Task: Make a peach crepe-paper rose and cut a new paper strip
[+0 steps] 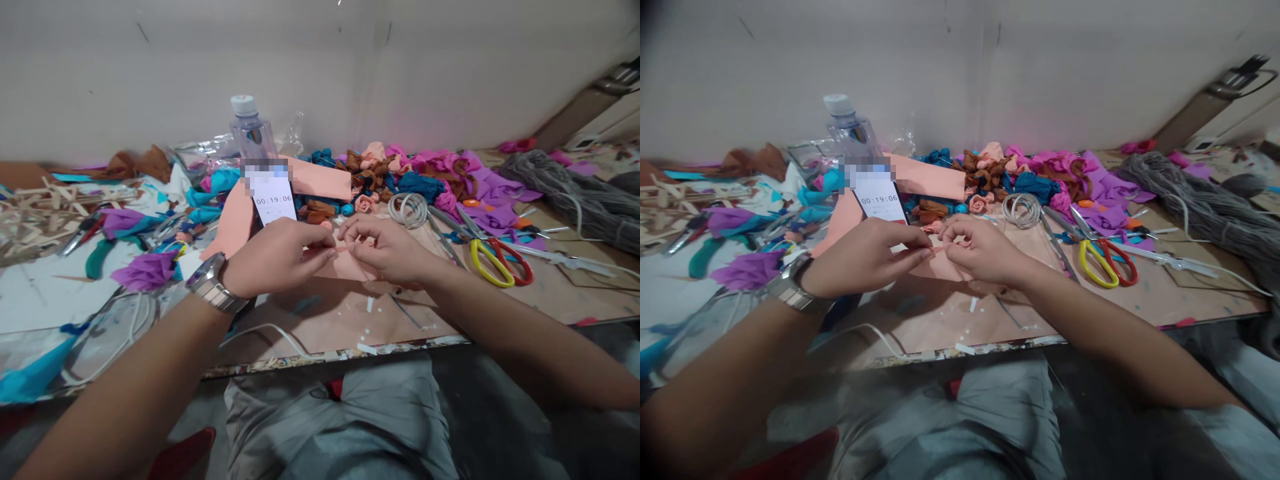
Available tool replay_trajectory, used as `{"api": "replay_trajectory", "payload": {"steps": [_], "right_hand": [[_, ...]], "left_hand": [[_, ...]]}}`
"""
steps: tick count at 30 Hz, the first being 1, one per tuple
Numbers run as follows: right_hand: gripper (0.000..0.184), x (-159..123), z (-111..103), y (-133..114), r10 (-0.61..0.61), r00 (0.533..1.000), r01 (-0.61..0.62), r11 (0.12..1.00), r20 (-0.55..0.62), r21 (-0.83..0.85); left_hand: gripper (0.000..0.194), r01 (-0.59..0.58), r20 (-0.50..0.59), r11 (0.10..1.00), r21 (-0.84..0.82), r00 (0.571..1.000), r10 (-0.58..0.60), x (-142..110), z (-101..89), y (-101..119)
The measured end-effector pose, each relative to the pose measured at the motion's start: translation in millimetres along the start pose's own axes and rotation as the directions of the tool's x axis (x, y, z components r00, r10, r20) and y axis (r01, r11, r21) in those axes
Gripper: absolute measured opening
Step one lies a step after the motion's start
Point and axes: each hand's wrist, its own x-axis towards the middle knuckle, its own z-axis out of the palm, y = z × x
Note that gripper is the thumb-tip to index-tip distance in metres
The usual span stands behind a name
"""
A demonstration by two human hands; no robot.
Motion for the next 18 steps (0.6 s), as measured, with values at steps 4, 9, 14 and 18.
{"api": "replay_trajectory", "payload": {"steps": [4, 9, 14, 18], "right_hand": [[0.008, 1, -2, 1, -0.004, 1.0, 0.004, 1.0, -0.007, -0.017], [0.009, 1, -2, 5, -0.042, 0.998, 0.041, 0.999, -0.037, -0.035], [0.012, 0, -5, 7, -0.055, 0.997, 0.051, 0.995, -0.049, -0.086], [0.013, 1, -8, 7, -0.049, 0.997, 0.041, 0.99, -0.055, -0.137]], "left_hand": [[0.032, 0.013, 0.021, 0.996, -0.083, 1.0, -0.012, 0, -4.8, -4], [0.026, 0.032, 0.078, 0.996, -0.083, 0.997, -0.025, 0, -7.7, -10], [0.022, 0.057, 0.116, 0.998, -0.031, 0.992, -0.053, -1, -7.5, -12], [0.024, 0.118, 0.089, 0.99, 0.08, 0.988, -0.125, 0, -8.4, -15]]}}
